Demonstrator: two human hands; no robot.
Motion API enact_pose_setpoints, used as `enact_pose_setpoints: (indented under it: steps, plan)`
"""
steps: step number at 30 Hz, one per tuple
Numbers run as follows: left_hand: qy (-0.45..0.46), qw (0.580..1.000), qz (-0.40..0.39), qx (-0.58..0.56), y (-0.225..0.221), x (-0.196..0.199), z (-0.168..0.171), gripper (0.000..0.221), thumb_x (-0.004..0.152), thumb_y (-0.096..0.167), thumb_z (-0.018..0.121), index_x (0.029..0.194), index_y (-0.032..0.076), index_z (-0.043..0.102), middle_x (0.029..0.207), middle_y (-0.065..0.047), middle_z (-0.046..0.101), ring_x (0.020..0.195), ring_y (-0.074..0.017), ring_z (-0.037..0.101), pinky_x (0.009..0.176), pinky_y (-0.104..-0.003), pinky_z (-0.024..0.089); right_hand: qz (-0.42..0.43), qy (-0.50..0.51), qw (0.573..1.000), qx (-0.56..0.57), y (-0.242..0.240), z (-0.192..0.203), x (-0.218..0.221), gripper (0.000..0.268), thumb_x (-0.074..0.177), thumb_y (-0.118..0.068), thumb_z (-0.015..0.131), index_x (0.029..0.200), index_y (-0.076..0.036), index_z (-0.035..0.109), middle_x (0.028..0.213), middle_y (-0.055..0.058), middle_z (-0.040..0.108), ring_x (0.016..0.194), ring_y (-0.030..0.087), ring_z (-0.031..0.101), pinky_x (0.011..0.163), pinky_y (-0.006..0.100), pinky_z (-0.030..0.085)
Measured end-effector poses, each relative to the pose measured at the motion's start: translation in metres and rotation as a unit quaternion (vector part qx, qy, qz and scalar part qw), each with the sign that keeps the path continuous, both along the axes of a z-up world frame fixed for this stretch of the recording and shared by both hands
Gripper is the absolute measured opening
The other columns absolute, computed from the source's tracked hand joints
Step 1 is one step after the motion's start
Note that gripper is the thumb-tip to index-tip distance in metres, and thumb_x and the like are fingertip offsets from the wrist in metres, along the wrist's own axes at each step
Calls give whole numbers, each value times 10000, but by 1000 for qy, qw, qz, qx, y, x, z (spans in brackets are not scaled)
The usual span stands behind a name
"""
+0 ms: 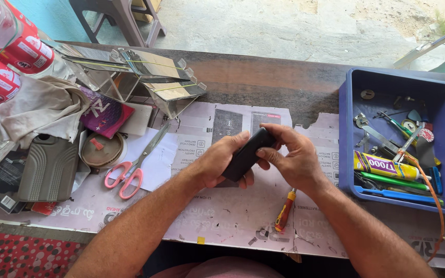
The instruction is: The person handles a mobile phone, removes the battery and a small internal component, uses a screwdriver on the device, and then reattaches the battery and back cover.
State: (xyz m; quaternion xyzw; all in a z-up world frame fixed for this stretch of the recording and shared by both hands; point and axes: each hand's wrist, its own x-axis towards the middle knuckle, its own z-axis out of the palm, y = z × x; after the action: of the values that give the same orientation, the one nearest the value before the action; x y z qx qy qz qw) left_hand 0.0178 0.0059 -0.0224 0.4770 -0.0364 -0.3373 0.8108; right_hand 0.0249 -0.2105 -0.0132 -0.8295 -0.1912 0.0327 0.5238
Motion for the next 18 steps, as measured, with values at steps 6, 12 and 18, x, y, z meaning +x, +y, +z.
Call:
enact_pose_setpoints:
  steps: [6, 12, 18]
  plan:
    - [23, 1000, 12, -6, 1, 3, 6, 538, 1063, 361, 337, 1268, -79, 568, 1058, -222, 720, 683, -229, 729, 528, -326, 624, -3, 122, 979, 161, -2, -16, 6, 411, 963, -92, 674, 1359, -17, 594, 1121, 85, 718, 1058, 125, 686, 938, 270, 605]
    - [-37, 998, 51, 0, 0, 1, -3, 400, 1008, 230, 610, 1286, -56, 642, 1036, -164, 714, 674, -138, 663, 508, -259, 551, 3, 128, 974, 186, -5, -17, 6, 398, 1002, -140, 628, 1378, -17, 591, 1120, 103, 711, 1045, 144, 693, 954, 293, 613]
    - [-80, 994, 73, 30, 3, 1, -6, 469, 914, 232, 765, 1301, -22, 687, 999, -80, 703, 700, -84, 614, 546, -213, 517, 37, 111, 972, 205, -5, -14, 5, 387, 1025, -161, 616, 1386, -23, 585, 1236, 102, 674, 1091, 154, 670, 995, 304, 577]
